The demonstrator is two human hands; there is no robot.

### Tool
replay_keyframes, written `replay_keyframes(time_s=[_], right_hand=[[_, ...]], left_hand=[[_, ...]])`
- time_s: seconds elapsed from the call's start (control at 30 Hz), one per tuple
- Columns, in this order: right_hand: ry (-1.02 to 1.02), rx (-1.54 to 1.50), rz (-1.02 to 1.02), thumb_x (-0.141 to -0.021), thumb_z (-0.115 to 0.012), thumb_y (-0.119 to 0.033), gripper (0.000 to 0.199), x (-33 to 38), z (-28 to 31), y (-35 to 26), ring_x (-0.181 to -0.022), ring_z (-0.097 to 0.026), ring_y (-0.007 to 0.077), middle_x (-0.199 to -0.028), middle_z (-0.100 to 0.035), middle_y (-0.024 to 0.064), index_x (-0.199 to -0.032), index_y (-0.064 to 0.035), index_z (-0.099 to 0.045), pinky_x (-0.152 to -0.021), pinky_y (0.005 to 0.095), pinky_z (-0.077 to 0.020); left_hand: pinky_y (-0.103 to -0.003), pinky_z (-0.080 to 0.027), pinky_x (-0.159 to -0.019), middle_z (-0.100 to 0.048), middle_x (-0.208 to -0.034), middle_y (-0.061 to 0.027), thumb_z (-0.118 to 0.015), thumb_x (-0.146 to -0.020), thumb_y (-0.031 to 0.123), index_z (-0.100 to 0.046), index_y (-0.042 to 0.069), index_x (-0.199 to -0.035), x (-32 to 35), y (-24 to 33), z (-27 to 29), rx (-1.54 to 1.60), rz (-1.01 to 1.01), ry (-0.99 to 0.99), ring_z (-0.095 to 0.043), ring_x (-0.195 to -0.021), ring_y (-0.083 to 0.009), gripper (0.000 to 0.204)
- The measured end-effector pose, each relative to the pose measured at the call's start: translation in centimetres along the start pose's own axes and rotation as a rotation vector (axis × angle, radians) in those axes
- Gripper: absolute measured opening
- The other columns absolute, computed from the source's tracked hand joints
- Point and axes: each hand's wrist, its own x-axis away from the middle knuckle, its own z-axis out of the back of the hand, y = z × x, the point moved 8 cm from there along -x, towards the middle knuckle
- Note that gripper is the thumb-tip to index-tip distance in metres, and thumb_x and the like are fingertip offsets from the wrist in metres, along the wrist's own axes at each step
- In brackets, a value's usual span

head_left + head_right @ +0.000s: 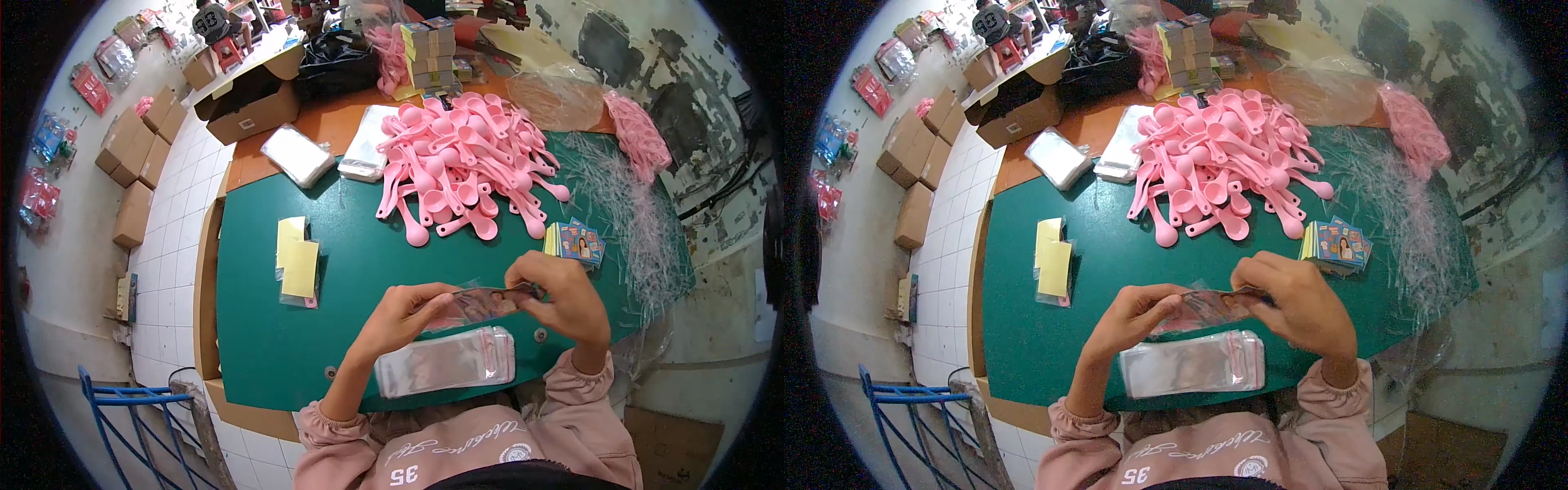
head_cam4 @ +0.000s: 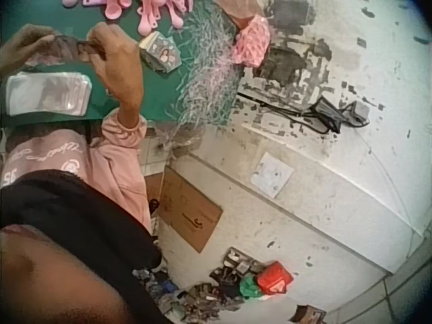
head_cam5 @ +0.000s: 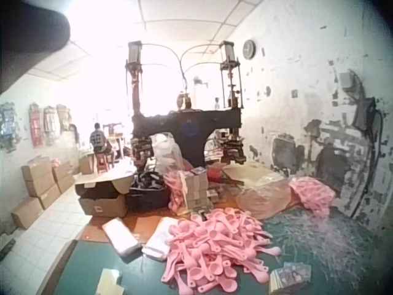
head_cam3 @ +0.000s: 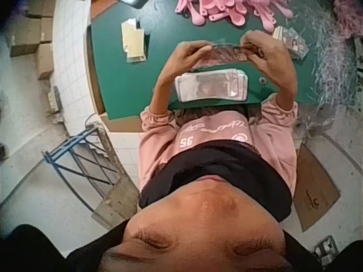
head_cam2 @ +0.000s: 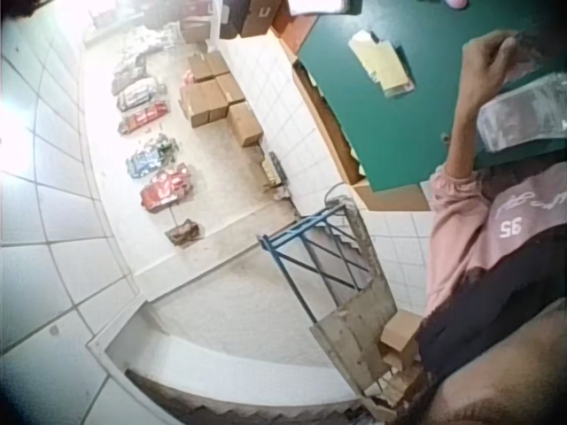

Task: Packaging pink plastic spoons and small cards into individual clear plastic bags.

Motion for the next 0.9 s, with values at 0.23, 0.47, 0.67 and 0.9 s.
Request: replay_keyframes(time_s=[0.23, 0.47, 0.67, 0.9], right_hand=[[-0.250, 0.107, 0.092, -0.070, -0.063, -0.013, 0.021, -0.4, -4.6, -0.2, -0.071, -0.055, 0.0299, -0.075, -0.050, 0.0115, -0.082, -0.0035, -0.047, -0.061, 0.0396, -0.0421], [-0.235, -0.154, 0.158, -0.069, -0.062, -0.007, 0.014, -0.7, -6.0, 1.0, -0.069, -0.056, 0.0285, -0.076, -0.056, 0.0105, -0.077, -0.0016, -0.053, -0.062, 0.0346, -0.0451], [-0.156, -0.295, -0.219, -0.067, -0.065, -0.006, 0.019, -0.9, -5.4, 6.3, -0.065, -0.057, 0.0173, -0.075, -0.060, 0.0074, -0.086, -0.0008, -0.061, -0.060, 0.0292, -0.0444], [-0.274, -0.527, -0.307, -0.069, -0.069, -0.010, 0.020, -0.4, -7.4, 6.8, -0.060, -0.048, 0.0079, -0.067, -0.054, 0.0032, -0.073, 0.0027, -0.054, -0.054, 0.0264, -0.0420]], left_hand=[[-0.029, -0.047, -0.068, -0.065, -0.084, -0.0118, -0.050, -0.089, 0.019, -0.036, 0.006, -0.131, 0.4, 2.2, -1.5, -0.115, -0.164, -0.125, -0.061, -0.070, -0.0141, 0.047], [-0.033, -0.047, -0.067, -0.065, -0.083, -0.0150, -0.052, -0.087, 0.029, -0.020, 0.013, -0.138, 1.0, -0.3, -0.8, -0.308, 0.023, -0.122, -0.063, -0.070, -0.0265, 0.062], [-0.029, -0.047, -0.064, -0.065, -0.086, -0.0131, -0.061, -0.082, 0.019, -0.029, 0.010, -0.134, 2.0, -3.3, 2.0, -0.159, -0.138, -0.119, -0.061, -0.070, -0.0194, 0.062], [-0.022, -0.047, -0.065, -0.063, -0.085, -0.0057, -0.064, -0.079, 0.009, -0.029, 0.010, -0.134, 2.9, -4.0, 2.7, 0.106, 0.073, -0.147, -0.056, -0.076, -0.0077, 0.065]])
